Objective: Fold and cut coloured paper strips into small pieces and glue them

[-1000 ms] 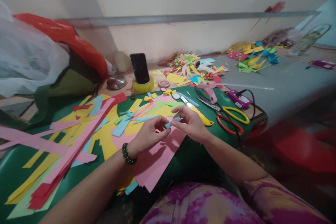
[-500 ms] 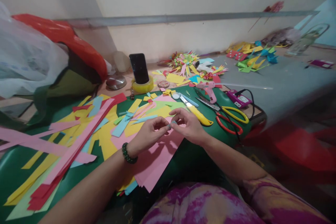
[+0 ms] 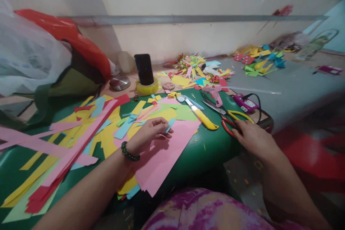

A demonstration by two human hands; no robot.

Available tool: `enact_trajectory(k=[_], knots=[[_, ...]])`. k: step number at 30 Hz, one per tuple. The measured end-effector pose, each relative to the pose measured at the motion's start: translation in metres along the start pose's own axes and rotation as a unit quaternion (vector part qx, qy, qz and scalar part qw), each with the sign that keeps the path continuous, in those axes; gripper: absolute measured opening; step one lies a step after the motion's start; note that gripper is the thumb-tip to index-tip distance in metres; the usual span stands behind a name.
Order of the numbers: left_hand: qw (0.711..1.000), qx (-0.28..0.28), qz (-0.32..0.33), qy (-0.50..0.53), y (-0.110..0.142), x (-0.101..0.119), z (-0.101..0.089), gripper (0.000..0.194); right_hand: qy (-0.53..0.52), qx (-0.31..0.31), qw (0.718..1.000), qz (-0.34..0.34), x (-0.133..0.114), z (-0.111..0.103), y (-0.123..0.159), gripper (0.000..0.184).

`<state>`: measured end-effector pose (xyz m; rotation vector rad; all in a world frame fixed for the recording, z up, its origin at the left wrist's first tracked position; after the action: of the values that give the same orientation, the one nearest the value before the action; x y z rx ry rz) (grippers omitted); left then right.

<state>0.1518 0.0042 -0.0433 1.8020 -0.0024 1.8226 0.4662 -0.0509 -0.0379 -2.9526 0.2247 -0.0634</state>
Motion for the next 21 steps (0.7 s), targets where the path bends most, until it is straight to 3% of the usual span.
enact_trajectory(k=[4, 7, 11, 13, 16, 21], knots=[[1.000, 0.004, -0.010, 0.001, -0.002, -0.003, 0.001, 0.027, 0.031, -0.015, 0.999, 0.040, 0.008, 0.012, -0.004, 0.040], [1.000, 0.020, -0.016, 0.010, -0.002, -0.003, -0.002, 0.027, 0.003, -0.006, 1.000, 0.025, 0.009, 0.010, -0.012, 0.041], [0.999, 0.037, -0.007, 0.024, -0.002, 0.000, -0.008, 0.033, -0.065, 0.097, 0.993, -0.012, 0.006, -0.017, -0.006, 0.037], [0.999, 0.041, -0.002, 0.021, -0.003, 0.000, -0.009, 0.036, -0.101, 0.119, 0.987, -0.043, -0.001, -0.026, 0.002, 0.030], [0.999, 0.039, -0.003, 0.010, -0.004, 0.000, -0.008, 0.038, -0.090, 0.068, 0.991, -0.071, -0.014, -0.021, 0.010, 0.026], [0.999, 0.028, 0.004, -0.025, -0.001, 0.002, -0.005, 0.036, 0.056, -0.066, 0.995, -0.050, -0.022, -0.004, -0.003, 0.028]])
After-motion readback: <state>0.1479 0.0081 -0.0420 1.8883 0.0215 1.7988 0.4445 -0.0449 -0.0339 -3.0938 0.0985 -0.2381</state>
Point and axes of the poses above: each hand's wrist, its own y-axis away from the middle knuckle, its own z-axis out of the palm, x = y × z, the point moved 8 cm from there along -y, towards the middle knuckle, and after that the axes turned 3 degrees about x, right-handed, at the moved point
